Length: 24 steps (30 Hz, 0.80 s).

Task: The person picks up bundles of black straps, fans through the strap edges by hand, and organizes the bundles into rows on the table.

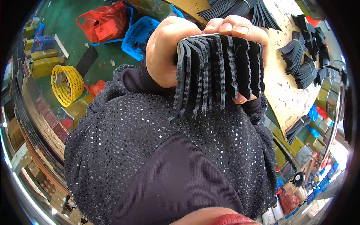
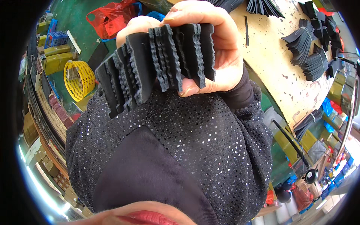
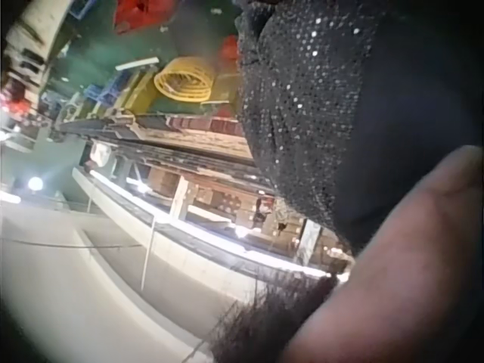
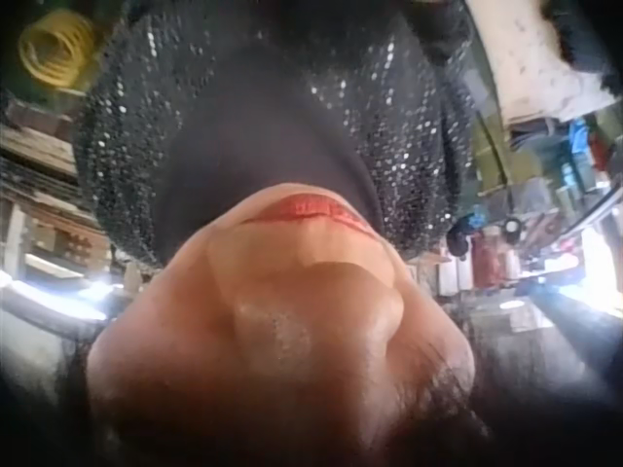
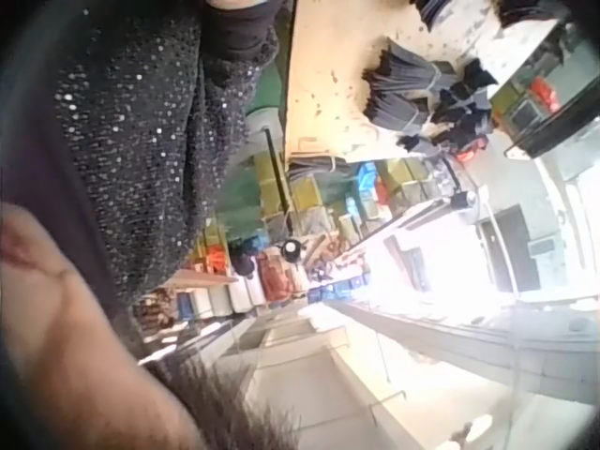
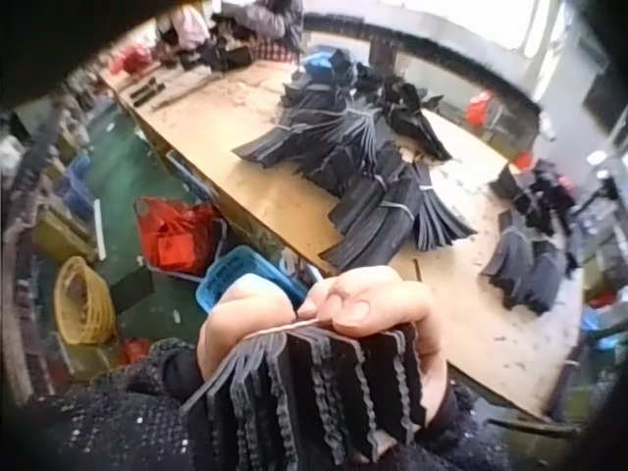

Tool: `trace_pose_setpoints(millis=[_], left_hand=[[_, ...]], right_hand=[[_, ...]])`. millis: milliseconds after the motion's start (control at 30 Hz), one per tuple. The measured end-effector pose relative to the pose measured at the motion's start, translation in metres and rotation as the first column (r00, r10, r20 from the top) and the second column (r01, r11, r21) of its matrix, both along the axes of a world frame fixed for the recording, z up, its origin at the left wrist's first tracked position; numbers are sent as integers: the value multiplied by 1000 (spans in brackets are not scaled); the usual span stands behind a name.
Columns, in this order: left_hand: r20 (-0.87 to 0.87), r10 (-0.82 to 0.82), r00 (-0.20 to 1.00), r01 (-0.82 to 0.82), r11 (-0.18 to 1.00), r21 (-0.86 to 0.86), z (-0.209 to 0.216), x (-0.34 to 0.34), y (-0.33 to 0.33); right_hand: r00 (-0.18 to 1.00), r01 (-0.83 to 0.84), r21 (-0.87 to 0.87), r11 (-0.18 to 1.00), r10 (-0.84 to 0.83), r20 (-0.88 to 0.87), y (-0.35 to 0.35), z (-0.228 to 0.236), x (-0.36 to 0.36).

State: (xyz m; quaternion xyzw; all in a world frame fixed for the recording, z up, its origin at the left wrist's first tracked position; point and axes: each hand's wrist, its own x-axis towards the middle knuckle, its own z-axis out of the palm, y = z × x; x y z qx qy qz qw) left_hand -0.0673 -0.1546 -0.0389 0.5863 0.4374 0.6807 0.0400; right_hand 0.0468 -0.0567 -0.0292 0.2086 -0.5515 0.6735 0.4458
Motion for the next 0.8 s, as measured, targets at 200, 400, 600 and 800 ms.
trace_pose_setpoints(millis=[200, 400, 600, 800], left_hand=[[-103, -35, 994, 38, 999, 32, 3, -9, 4], [-240, -75, 968, 62, 996, -60, 5, -18, 4], [-152, -37, 988, 53, 993, 103, -3, -12, 10], [-189, -5, 982, 23, 995, 97, -2, -13, 9]], right_hand=[[1000, -2, -11, 1000, 3, 8, 1, 0, -2], [969, 191, -298, 935, -131, 210, -26, 31, 5], [969, 220, -362, 906, -161, 185, -30, 28, -4], [999, 45, -458, 888, -44, 15, -26, 13, -9]])
